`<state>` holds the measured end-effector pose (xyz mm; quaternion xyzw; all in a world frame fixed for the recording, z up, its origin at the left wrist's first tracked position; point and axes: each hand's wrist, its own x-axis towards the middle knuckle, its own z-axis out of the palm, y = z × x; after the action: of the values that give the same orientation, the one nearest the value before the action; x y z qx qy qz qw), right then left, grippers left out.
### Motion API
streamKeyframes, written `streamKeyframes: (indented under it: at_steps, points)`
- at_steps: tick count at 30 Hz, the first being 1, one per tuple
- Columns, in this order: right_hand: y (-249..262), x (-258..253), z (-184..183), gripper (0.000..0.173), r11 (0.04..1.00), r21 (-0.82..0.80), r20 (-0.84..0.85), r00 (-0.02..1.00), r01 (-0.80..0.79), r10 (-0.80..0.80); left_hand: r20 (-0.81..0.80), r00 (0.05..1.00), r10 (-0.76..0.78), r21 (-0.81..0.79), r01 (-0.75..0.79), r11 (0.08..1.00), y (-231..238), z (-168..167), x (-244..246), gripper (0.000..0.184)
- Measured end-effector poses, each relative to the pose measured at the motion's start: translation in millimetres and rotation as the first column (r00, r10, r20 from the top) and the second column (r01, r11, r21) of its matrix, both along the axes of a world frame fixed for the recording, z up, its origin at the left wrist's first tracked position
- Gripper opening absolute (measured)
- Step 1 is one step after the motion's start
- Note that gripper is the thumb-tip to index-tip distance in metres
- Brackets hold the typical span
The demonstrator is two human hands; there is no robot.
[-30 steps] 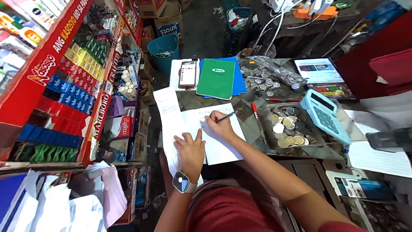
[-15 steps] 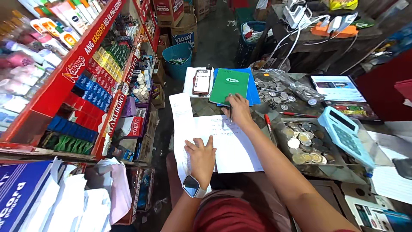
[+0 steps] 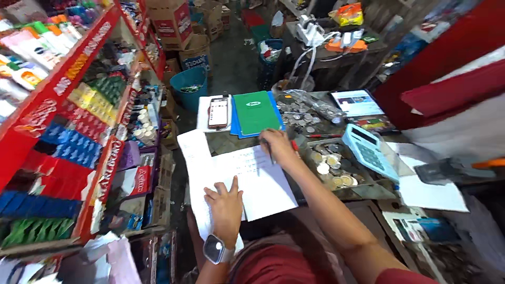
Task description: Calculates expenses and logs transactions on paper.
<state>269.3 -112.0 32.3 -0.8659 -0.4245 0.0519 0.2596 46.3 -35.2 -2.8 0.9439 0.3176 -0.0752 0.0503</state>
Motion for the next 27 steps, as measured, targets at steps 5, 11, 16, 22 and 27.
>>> streamKeyframes:
  at_steps: [5, 11, 16, 22, 27]
  points:
    - [-79.2, -16.6, 57.1, 0.037, 0.961, 0.056, 0.1, 0.956, 0.272, -0.277, 0.016, 1.0, -0.026, 0.047, 0.025, 0.999, 5.7, -3.4, -7.5, 0.051]
    - [-188.2, 31.2, 56.4, 0.079, 0.732, -0.116, -0.097, 0.726, 0.672, -0.681, 0.052, 0.998, -0.029, 0.027, 0.028, 0.999, 4.8, 0.9, -8.9, 0.051]
    - [-214.5, 44.6, 38.9, 0.088, 0.754, -0.019, -0.218, 0.733, 0.657, -0.644, -0.008, 1.0, -0.017, -0.006, 0.017, 1.0, 2.0, 5.7, -0.2, 0.052]
    - [-209.0, 56.3, 35.3, 0.092, 0.749, -0.067, -0.229, 0.721, 0.659, -0.655, -0.001, 1.0, -0.012, -0.007, 0.012, 1.0, 1.2, 5.6, 2.0, 0.051]
    - [-194.3, 46.0, 47.3, 0.096, 0.693, -0.067, -0.071, 0.689, 0.718, -0.721, -0.037, 0.999, 0.004, -0.064, -0.006, 0.998, 1.1, 11.2, 3.9, 0.052]
